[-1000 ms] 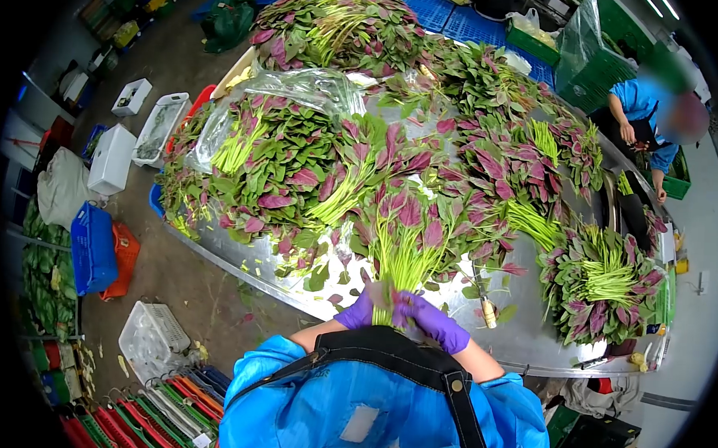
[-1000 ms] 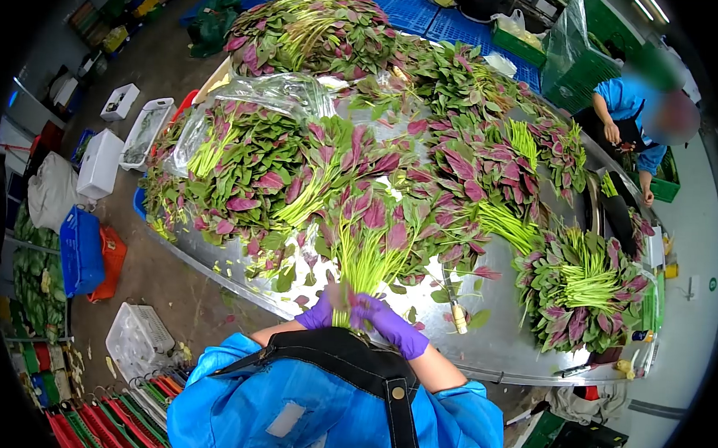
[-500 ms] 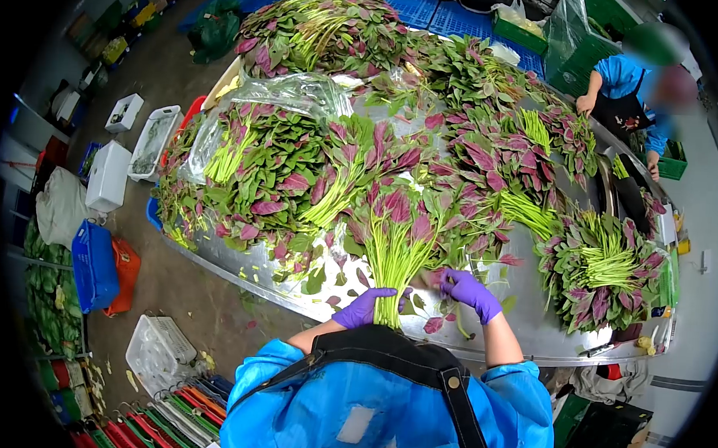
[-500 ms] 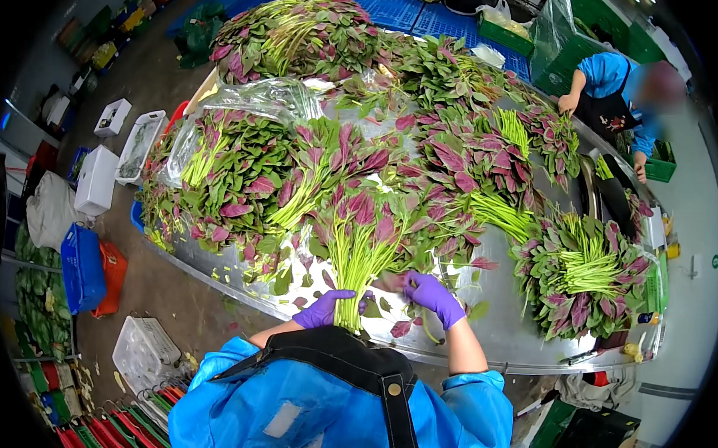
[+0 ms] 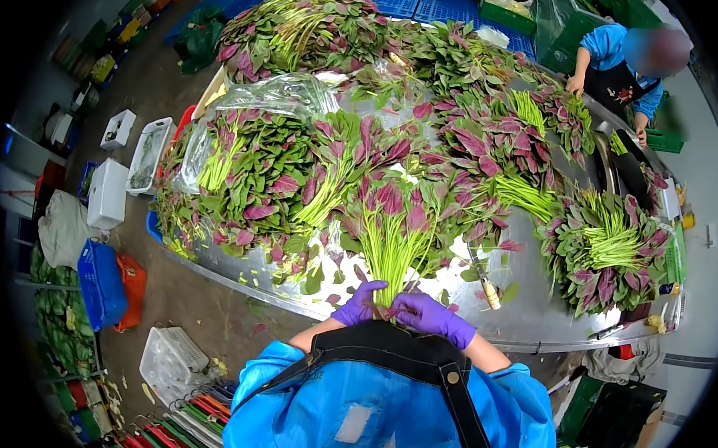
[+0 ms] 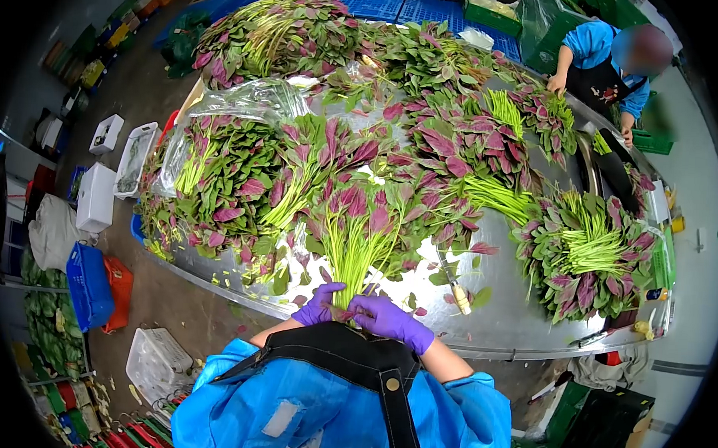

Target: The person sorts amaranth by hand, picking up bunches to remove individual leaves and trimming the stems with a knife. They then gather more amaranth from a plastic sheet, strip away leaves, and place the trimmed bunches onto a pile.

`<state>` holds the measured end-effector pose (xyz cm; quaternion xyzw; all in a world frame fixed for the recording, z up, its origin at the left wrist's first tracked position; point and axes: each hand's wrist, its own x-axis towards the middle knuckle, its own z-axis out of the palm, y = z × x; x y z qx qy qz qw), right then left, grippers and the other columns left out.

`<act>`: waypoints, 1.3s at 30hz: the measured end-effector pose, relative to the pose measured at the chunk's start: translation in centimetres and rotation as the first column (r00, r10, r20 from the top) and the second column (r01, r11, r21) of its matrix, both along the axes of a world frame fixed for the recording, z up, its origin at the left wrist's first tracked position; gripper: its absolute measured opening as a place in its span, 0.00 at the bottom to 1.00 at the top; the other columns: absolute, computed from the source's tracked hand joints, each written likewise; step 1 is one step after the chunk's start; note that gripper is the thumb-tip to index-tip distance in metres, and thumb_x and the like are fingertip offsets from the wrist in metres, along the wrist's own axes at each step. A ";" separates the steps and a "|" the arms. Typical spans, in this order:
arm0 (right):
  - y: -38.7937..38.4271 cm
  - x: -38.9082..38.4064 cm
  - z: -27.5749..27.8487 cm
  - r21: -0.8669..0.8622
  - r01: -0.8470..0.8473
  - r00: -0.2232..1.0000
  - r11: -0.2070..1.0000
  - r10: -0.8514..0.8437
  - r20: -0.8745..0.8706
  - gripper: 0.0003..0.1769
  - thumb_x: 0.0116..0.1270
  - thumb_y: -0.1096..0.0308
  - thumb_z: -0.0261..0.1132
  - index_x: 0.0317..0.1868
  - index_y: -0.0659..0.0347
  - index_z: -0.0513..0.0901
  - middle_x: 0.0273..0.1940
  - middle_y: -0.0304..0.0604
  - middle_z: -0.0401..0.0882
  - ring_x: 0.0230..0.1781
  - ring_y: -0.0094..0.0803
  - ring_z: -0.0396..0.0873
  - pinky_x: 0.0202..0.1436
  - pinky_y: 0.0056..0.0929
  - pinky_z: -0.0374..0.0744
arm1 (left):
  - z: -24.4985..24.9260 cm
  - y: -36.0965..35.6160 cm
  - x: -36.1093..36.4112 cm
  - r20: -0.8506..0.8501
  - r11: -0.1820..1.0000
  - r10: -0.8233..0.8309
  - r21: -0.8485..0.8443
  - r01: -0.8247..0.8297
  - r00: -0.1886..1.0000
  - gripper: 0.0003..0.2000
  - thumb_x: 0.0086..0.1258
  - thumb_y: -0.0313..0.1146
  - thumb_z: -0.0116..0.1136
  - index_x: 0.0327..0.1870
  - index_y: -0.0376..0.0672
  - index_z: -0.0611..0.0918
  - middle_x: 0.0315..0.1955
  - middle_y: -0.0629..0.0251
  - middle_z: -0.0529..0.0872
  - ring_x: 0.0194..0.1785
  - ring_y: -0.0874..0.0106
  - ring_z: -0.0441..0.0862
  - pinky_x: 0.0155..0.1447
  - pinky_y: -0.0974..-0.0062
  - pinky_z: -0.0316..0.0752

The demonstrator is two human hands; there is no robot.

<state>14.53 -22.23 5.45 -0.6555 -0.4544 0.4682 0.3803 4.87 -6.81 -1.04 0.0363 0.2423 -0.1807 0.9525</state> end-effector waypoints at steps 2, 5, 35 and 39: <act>-1.0 -0.3 -0.4 -0.084 -0.030 0.999 0.996 0.026 -0.045 0.08 0.61 0.69 0.58 0.40 0.60 0.75 0.32 0.40 0.77 0.33 0.29 0.75 0.39 0.27 0.72 | -0.7 -0.3 0.1 0.231 0.996 0.062 -0.081 -0.044 0.971 0.29 0.62 0.33 0.47 0.64 0.33 0.57 0.48 0.51 0.73 0.53 0.61 0.72 0.58 0.60 0.69; -3.7 0.2 -2.8 -0.103 0.099 0.938 0.990 -0.127 -0.324 0.07 0.61 0.71 0.58 0.41 0.60 0.75 0.36 0.35 0.78 0.38 0.21 0.72 0.43 0.23 0.71 | -0.1 -0.5 0.2 0.179 0.994 0.063 -0.098 -0.046 0.982 0.28 0.60 0.31 0.50 0.62 0.33 0.62 0.38 0.55 0.75 0.48 0.63 0.74 0.55 0.64 0.71; 2.0 -1.6 1.3 -0.133 0.118 0.784 0.984 -0.010 0.621 0.23 0.64 0.53 0.54 0.56 0.55 0.73 0.21 0.50 0.77 0.23 0.44 0.78 0.28 0.37 0.75 | -0.4 -0.8 -0.4 0.084 0.996 0.048 0.072 -0.054 0.995 0.25 0.69 0.40 0.45 0.62 0.35 0.61 0.54 0.52 0.72 0.53 0.60 0.75 0.56 0.61 0.73; 2.8 1.8 1.1 0.047 0.306 0.754 0.951 -0.272 0.597 0.14 0.63 0.55 0.56 0.36 0.55 0.81 0.22 0.46 0.78 0.24 0.41 0.79 0.27 0.37 0.75 | 0.5 -0.2 -0.2 0.046 0.971 -0.038 0.237 0.026 0.998 0.22 0.66 0.35 0.49 0.58 0.32 0.65 0.48 0.54 0.76 0.47 0.64 0.78 0.51 0.65 0.76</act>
